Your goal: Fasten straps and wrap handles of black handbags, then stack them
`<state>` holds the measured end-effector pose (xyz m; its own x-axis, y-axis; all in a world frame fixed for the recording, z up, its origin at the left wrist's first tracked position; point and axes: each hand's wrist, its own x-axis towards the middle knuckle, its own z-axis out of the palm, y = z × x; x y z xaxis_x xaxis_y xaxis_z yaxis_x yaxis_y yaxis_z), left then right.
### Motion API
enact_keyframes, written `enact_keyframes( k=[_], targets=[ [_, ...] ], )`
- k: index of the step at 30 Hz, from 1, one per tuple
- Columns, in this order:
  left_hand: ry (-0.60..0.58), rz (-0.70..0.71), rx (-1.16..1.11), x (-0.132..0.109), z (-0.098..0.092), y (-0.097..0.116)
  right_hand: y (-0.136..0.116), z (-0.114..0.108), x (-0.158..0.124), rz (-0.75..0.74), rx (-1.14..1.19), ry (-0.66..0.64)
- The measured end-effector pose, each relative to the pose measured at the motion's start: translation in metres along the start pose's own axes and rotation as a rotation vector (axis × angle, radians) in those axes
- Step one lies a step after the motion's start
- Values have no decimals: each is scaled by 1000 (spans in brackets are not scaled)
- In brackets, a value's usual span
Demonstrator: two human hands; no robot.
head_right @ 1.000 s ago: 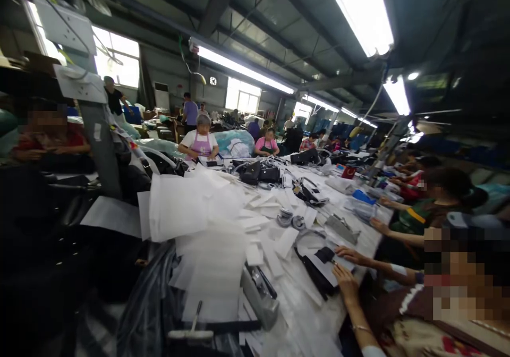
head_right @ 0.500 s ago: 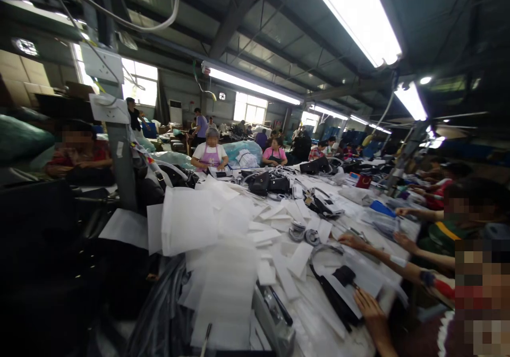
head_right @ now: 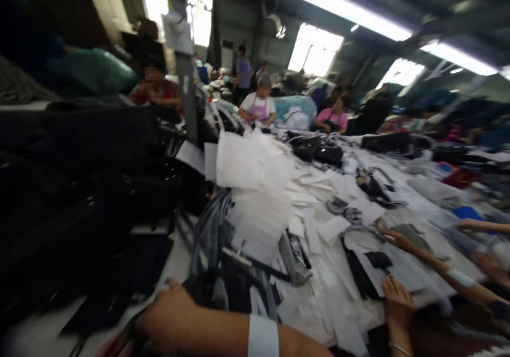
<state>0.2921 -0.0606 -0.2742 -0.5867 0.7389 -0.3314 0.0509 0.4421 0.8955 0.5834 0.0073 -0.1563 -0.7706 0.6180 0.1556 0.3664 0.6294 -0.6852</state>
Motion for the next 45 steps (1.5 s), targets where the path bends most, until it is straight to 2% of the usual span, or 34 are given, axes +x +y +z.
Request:
enact_keyframes(
  k=[2,3,4,6,8,10,15,18,19,21,24,25,27,29,33,36,39,42,45],
  targets=[
    [56,-102,-46,-20,-22,-20,-8,69,68,2,33,-156],
    [81,-137,-89,-25,-29,-27,-13,100,94,64,-152,-287],
    [87,-154,-218,-28,-35,-33,-19,126,112,92,-308,-376],
    [116,-124,-301,-24,-45,-43,-24,154,130,98,-343,-399],
    [177,-97,-293,-16,-59,-53,-21,157,131,104,-332,-386],
    [261,-77,-258,-9,-79,-65,-14,149,127,115,-345,-378],
    [506,-65,-151,-1,-145,-98,-7,137,121,143,-381,-358],
    [521,-61,-45,-2,-166,-103,-4,133,124,155,-373,-352],
    [493,-43,-1,-3,-166,-99,-3,131,124,159,-362,-352],
    [402,32,88,-6,-154,-81,-1,125,125,158,-332,-353],
    [199,205,166,-10,-114,-40,-4,118,126,134,-249,-368],
    [87,262,175,-10,-98,-25,-7,115,125,117,-207,-374],
    [-237,362,189,-7,-71,0,-12,109,123,87,-139,-385],
    [-491,393,195,-1,-54,18,-16,100,117,104,-147,-393],
    [-717,335,178,14,-49,32,-14,77,97,282,-337,-392],
    [-907,276,132,18,-51,39,-6,61,84,269,-379,-348],
    [-1014,235,84,16,-43,49,4,44,81,214,-397,-247],
    [-1003,241,22,12,-30,59,9,24,84,207,-478,-82],
    [-930,263,-56,6,-18,65,5,11,80,203,-462,245]
  ],
)
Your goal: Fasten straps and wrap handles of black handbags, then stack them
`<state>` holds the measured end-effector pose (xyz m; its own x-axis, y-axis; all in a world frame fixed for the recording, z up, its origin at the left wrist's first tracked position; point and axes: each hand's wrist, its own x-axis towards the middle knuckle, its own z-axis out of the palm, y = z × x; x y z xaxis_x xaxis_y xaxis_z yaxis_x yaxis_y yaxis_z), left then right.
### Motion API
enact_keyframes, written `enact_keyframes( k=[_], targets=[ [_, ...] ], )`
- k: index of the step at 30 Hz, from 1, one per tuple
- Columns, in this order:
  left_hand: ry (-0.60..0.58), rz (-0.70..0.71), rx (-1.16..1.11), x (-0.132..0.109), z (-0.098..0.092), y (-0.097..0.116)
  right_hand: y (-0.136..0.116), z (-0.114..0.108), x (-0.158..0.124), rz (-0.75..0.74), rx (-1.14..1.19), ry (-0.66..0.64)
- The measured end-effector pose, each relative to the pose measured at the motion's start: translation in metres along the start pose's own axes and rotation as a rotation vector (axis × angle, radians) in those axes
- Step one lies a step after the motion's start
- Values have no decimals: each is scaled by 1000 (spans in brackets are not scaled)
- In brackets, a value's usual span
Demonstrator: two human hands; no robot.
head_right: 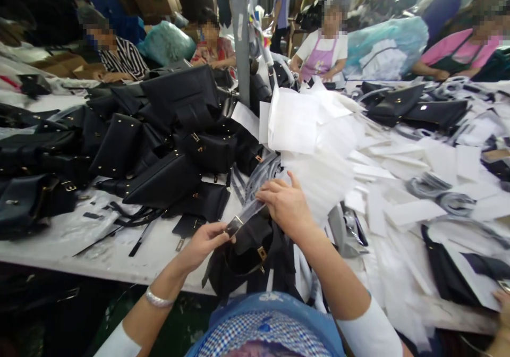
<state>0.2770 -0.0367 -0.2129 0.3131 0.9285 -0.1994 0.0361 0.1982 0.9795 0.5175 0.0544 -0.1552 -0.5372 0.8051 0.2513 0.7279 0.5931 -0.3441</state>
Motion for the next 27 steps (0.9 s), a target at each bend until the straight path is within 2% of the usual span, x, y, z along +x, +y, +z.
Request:
enact_keyframes(
  k=[2,3,4,5,6,8,9,11,13,17,19,22,23,25,27],
  targets=[
    [75,22,-76,2,10,2,-4,-4,-10,123,127,269],
    [112,19,-142,3,16,3,-7,-4,-18,199,213,361],
    [138,8,-212,3,24,6,-10,-2,-27,277,312,386],
    [153,-6,-275,3,32,9,-12,1,-36,354,429,332],
    [152,-17,-318,3,41,13,-15,4,-45,428,572,220],
    [111,-17,-310,3,60,23,-19,10,-59,558,936,-24],
    [77,-9,-282,3,69,28,-21,11,-63,607,1140,-82],
    [2,2,-225,4,83,35,-24,10,-67,669,1504,-45],
    [-45,6,-183,7,93,38,-27,5,-66,701,1714,44],
    [-12,-31,-101,16,106,39,-21,-1,-61,767,1820,156],
    [6,-72,-44,19,112,42,-11,1,-58,817,1826,321],
    [-7,-134,18,22,120,44,11,6,-54,922,1885,641],
    [-13,-150,27,23,123,43,18,6,-54,952,1920,706],
    [-21,-169,21,23,127,40,26,4,-59,989,1988,736],
    [-16,-174,-5,24,129,36,24,-1,-68,975,2034,661]
  ],
)
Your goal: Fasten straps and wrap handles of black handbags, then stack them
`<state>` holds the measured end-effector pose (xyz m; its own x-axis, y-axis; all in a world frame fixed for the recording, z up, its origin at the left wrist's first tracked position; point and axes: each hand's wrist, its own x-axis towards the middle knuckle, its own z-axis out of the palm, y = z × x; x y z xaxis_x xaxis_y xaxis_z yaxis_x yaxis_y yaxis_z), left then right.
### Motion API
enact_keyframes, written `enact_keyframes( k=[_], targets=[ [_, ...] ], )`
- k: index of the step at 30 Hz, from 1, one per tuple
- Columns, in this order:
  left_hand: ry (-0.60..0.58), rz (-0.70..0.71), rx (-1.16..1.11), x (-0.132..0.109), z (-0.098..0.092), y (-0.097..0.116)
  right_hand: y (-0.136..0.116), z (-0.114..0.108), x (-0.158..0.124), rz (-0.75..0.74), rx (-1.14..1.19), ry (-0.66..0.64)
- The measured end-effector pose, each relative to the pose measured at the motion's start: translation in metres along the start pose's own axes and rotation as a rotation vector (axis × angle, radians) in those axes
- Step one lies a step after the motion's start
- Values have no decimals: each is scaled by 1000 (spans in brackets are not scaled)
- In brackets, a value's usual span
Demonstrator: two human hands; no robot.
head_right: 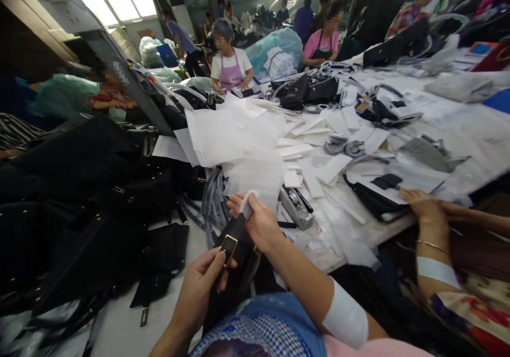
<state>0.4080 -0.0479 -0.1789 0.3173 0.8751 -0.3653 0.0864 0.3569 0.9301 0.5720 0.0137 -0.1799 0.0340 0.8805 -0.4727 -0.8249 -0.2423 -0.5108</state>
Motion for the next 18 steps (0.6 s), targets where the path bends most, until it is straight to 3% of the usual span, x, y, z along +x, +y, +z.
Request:
enact_keyframes(
  k=[5,15,18],
  targets=[
    [27,32,-20,1,3,-4,4,-9,-38,85,-149,-172],
    [141,20,76,-4,12,-1,10,-12,-57,109,-49,-165],
    [147,33,95,-5,13,1,15,-13,-64,70,-134,-159]
  ],
)
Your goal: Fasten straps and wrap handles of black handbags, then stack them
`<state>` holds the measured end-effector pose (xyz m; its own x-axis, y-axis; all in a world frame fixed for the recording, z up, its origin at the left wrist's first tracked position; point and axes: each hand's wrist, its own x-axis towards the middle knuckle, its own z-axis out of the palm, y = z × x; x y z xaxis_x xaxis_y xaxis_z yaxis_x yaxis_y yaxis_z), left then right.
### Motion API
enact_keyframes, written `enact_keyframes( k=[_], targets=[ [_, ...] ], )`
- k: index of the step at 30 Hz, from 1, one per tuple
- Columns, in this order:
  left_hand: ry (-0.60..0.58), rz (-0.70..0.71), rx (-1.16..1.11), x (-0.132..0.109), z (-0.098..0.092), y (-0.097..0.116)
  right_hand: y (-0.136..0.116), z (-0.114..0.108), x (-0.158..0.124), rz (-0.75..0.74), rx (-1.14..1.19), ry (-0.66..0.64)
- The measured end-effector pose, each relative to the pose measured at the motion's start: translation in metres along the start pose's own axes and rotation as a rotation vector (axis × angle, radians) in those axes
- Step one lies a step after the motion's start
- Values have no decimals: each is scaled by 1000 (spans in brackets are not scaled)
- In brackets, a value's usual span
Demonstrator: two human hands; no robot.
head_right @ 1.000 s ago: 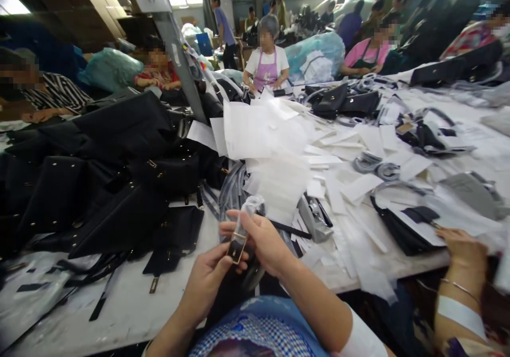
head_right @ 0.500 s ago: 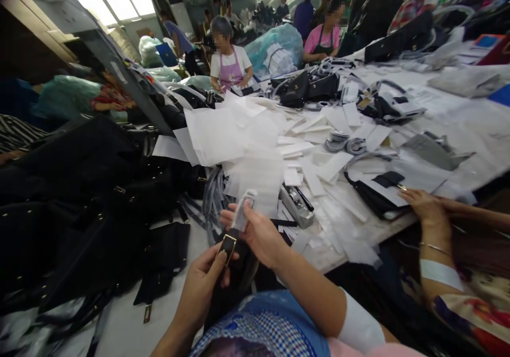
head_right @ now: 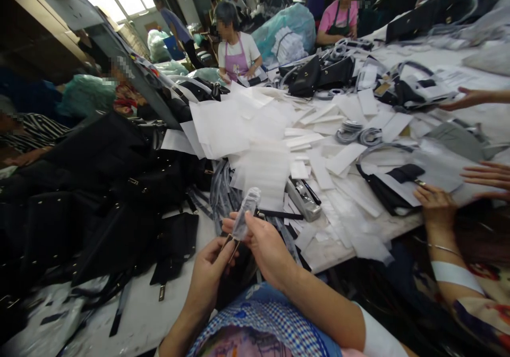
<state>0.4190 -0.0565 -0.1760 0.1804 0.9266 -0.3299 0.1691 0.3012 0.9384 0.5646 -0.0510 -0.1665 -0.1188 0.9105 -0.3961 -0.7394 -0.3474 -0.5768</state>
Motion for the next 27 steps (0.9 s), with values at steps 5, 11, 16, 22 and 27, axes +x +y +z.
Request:
enact_keyframes(
  k=[5,11,16,22,27],
  targets=[
    [-8,2,1,0,3,2,15,-7,-6,-102,-359,-19],
    [25,33,-268,6,7,-10,31,-18,-8,-148,-675,-104],
    [129,54,-305,10,8,-16,51,-25,-9,-103,-564,-258],
    [123,168,-21,13,0,-14,57,-28,-7,-96,-677,-119],
    [99,564,488,26,-14,4,52,-22,-10,-158,-769,-71]
  ],
)
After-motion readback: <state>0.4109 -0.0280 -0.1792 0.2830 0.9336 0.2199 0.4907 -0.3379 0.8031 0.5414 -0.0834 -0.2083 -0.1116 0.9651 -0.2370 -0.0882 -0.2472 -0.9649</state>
